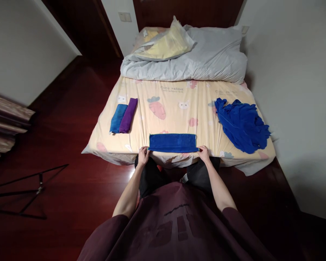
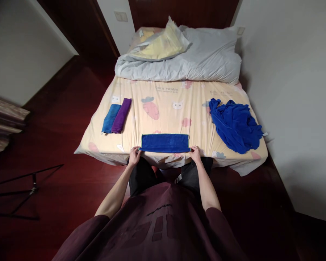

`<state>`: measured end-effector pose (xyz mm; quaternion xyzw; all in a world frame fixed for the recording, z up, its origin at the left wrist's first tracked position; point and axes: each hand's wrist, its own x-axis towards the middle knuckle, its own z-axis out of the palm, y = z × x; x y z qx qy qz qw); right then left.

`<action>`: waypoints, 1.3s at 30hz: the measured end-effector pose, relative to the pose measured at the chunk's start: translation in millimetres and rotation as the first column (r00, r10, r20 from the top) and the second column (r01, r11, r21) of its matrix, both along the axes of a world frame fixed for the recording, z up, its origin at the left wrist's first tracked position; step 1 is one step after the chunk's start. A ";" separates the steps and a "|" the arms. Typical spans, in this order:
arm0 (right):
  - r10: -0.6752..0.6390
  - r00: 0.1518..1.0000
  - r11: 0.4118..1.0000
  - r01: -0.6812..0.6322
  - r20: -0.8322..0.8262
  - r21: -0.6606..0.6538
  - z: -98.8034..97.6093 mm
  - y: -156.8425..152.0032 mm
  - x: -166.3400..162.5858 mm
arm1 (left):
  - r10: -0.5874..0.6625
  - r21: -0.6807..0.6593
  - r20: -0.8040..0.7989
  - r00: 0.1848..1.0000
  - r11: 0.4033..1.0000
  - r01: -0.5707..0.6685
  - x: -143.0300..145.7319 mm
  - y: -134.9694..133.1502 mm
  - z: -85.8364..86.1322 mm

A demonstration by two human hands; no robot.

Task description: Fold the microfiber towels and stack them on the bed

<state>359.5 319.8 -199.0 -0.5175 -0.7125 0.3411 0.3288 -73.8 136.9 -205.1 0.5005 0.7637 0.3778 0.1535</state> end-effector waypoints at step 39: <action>-0.059 0.996 0.968 0.039 0.073 0.249 41.8 -5.7 -12.7 | 0.007 0.054 -0.038 0.999 0.999 -0.005 1.6 3.3 34.2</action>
